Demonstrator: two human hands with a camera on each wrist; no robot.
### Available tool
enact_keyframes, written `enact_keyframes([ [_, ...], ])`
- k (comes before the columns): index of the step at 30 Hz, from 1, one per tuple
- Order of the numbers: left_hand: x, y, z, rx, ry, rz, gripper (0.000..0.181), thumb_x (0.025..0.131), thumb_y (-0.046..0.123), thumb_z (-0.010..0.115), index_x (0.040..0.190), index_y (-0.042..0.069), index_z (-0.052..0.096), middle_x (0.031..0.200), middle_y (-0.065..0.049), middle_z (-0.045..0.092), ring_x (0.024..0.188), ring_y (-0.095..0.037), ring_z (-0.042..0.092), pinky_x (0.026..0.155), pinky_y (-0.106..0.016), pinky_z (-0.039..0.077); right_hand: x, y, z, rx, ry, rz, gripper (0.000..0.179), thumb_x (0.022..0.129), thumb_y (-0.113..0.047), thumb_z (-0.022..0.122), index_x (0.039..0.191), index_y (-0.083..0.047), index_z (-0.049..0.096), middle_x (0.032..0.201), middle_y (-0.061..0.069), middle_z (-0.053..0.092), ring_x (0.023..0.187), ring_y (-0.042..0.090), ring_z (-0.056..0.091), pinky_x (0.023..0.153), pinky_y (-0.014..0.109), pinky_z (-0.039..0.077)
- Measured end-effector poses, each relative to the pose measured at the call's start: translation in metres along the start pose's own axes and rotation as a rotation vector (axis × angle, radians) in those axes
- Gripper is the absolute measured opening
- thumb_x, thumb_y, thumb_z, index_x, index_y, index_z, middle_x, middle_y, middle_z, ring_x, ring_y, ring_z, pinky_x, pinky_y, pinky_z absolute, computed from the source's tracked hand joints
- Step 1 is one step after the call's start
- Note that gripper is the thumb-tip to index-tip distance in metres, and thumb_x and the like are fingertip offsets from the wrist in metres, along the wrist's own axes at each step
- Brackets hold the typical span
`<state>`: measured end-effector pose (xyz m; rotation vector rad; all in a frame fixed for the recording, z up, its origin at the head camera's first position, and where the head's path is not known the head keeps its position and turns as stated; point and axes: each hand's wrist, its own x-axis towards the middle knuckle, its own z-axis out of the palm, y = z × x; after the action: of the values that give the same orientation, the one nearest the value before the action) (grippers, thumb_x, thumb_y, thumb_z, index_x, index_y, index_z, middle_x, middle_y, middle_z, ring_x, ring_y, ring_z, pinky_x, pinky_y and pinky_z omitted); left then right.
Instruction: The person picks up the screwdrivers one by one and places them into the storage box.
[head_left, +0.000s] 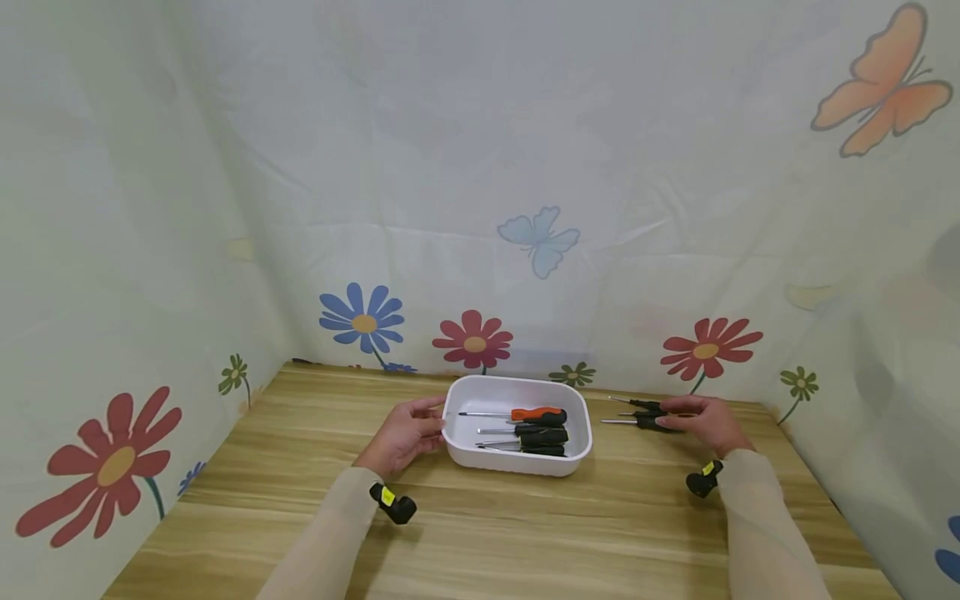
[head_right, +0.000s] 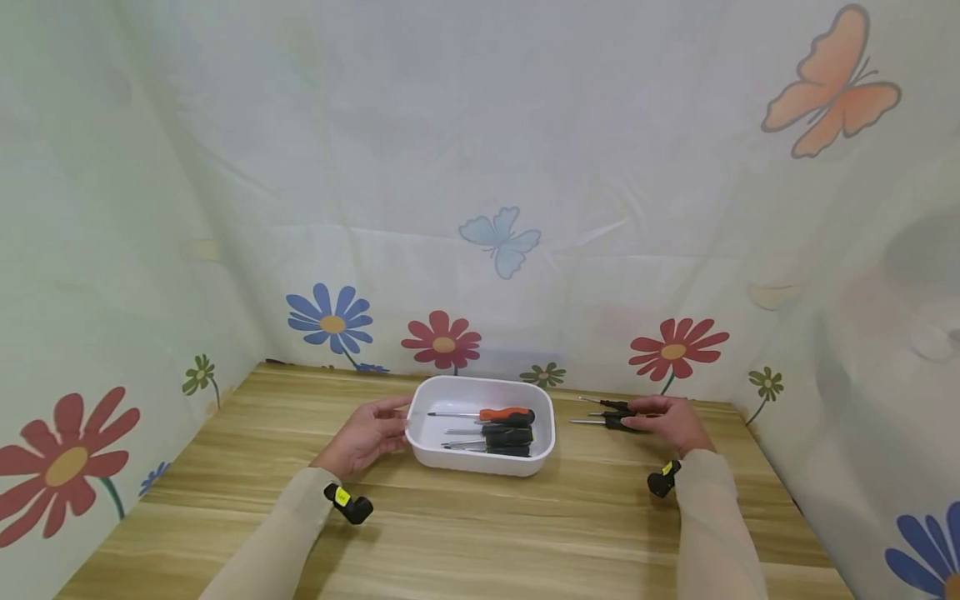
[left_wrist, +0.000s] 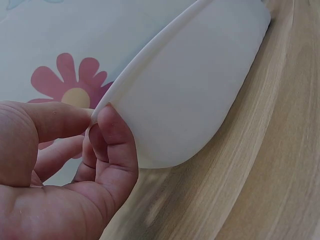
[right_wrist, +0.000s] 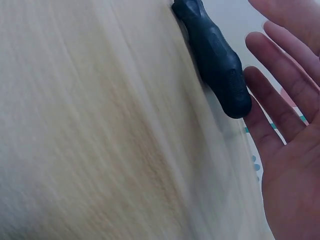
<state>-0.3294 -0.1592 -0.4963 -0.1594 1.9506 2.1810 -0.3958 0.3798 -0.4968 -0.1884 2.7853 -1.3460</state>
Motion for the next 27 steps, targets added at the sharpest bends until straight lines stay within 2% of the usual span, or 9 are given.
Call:
enact_keyframes([
  [4,-0.001,0.0,0.0,-0.003,0.001,-0.003,0.051,0.098,-0.002,0.061,0.147,0.012,0.056,0.129,-0.027,0.057,0.086,-0.022,0.065,0.084,-0.036,0.061,0.001,0.001,0.002,-0.002,-0.012,0.012,0.059,0.083,-0.044,0.084,0.127,-0.007,0.072,0.134,0.017,0.068,0.107,0.015,0.063,0.084,0.022,0.05],
  [12,-0.003,0.001,0.001,0.011,0.003,-0.004,0.051,0.099,-0.002,0.059,0.149,0.012,0.054,0.13,-0.027,0.055,0.087,-0.023,0.065,0.084,-0.037,0.061,0.001,0.001,0.004,-0.037,-0.025,-0.024,0.056,0.084,-0.041,0.084,0.126,-0.007,0.073,0.131,0.017,0.069,0.107,0.014,0.064,0.083,0.019,0.051],
  [19,-0.003,0.003,0.002,0.011,0.008,-0.004,0.052,0.099,-0.003,0.059,0.149,0.012,0.054,0.129,-0.027,0.055,0.086,-0.022,0.064,0.084,-0.037,0.061,-0.004,-0.007,0.005,-0.064,-0.026,-0.067,0.045,0.085,-0.031,0.084,0.12,-0.005,0.075,0.128,0.02,0.069,0.11,0.024,0.063,0.085,0.025,0.05],
  [27,-0.002,0.002,0.002,0.018,0.018,-0.01,0.052,0.099,-0.002,0.06,0.149,0.012,0.055,0.131,-0.027,0.056,0.089,-0.025,0.065,0.088,-0.039,0.061,0.003,0.005,0.005,-0.112,-0.031,-0.082,0.038,0.084,-0.03,0.085,0.116,-0.01,0.078,0.129,0.019,0.067,0.113,0.031,0.062,0.091,0.034,0.048],
])
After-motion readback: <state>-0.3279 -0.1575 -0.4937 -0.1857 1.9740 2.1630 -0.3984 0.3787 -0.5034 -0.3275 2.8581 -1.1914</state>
